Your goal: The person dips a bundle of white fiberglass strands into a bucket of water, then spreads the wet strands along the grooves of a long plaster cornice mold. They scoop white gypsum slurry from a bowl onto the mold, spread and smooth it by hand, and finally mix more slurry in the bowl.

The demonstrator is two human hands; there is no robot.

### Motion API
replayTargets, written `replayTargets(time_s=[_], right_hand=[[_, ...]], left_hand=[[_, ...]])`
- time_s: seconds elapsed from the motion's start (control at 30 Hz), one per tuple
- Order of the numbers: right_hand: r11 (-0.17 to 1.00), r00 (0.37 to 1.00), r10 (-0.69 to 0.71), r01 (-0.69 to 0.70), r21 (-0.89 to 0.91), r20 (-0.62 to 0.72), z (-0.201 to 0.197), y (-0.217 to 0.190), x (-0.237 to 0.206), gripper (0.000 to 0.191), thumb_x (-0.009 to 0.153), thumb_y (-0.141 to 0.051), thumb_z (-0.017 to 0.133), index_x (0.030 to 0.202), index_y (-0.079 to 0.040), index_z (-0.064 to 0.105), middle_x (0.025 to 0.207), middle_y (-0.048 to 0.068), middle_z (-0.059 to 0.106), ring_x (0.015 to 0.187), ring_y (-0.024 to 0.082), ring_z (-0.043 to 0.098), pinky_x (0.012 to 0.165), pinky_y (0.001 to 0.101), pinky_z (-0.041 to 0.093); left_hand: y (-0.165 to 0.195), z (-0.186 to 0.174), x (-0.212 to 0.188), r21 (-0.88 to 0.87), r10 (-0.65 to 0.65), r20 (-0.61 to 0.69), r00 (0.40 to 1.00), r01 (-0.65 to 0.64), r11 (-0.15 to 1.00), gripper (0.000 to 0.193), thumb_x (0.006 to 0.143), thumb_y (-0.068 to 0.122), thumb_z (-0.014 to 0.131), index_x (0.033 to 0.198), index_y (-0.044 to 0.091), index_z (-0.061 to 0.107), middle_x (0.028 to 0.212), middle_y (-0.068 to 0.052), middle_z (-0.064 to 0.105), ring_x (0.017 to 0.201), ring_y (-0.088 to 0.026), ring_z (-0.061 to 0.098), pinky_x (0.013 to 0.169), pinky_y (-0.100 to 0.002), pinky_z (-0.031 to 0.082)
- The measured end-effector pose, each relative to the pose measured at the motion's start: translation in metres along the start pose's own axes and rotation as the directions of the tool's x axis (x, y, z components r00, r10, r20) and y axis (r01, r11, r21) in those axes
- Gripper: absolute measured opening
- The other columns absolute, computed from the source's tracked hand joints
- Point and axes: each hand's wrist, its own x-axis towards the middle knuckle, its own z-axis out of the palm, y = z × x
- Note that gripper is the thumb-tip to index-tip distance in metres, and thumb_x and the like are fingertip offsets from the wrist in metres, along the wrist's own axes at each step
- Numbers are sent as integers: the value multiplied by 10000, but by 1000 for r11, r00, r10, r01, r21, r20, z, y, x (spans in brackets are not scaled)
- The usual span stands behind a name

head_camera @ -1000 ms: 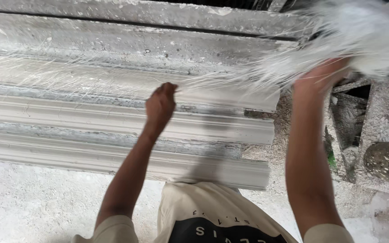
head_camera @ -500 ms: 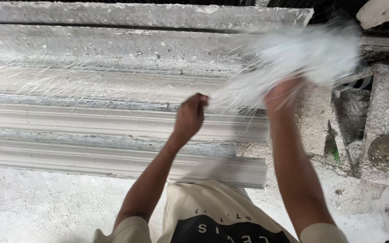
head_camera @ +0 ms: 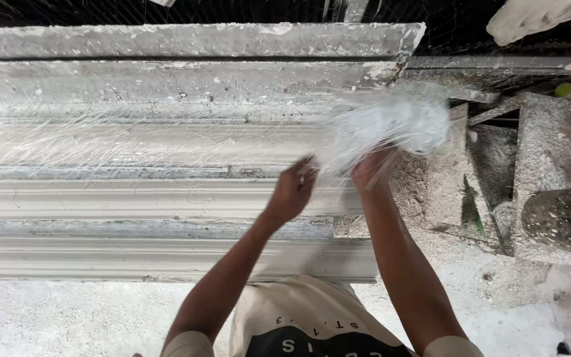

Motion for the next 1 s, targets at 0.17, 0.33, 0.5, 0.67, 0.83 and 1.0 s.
replayTargets(time_s=[0.17,0.33,0.5,0.67,0.83,1.0], right_hand=[[981,981,192,-193,25,31,-56,21,47,796,1040,-578,335,1607,-42,176,1648,217,256,1537,360,285,1306,542,209],[907,912,402,-384,171,-83,-148,78,110,826,1044,-636,312,1625,-72,152,1673,197,227,1561,351,261,1319,549,194],[893,883,423,-366,263,-205,-148,112,101,812,1053,-626,298,1631,-72,164,1678,199,234,1557,353,276,1314,547,212],[985,982,161,-153,81,-101,-32,57,24,798,1063,-617,283,1636,-72,176,1682,201,241,1553,355,290,1308,546,231],[949,956,277,-256,183,-100,-61,99,59,786,1072,-607,269,1641,-71,187,1687,203,247,1549,357,305,1302,545,249],[641,818,476,-73,764,-322,-156,187,124,774,1082,-597,254,1647,-71,199,1692,205,254,1545,359,319,1297,544,267]], left_hand=[[0,-10,14,407,209,-146,967,-133,904,193,1088,183,563,971,49,638,837,-156,737,707,-285,724,604,-397,571],[-9,-48,37,696,-21,-42,999,45,717,309,1107,245,477,961,22,634,858,-165,736,685,-320,713,566,-434,570],[-3,-43,34,987,358,-142,923,102,127,602,960,422,430,1183,-112,596,1183,-326,679,1107,-482,669,768,-627,512],[30,43,28,215,214,20,977,-214,953,500,1139,304,425,1328,-149,523,1217,-387,595,1148,-465,587,1010,-533,497],[28,49,48,104,161,95,982,-171,980,329,1114,231,449,1036,6,675,858,-159,747,582,-192,697,482,-388,601],[-4,30,68,538,214,94,972,-230,811,305,1102,244,514,958,18,659,808,-177,736,574,-289,671,475,-449,519]])
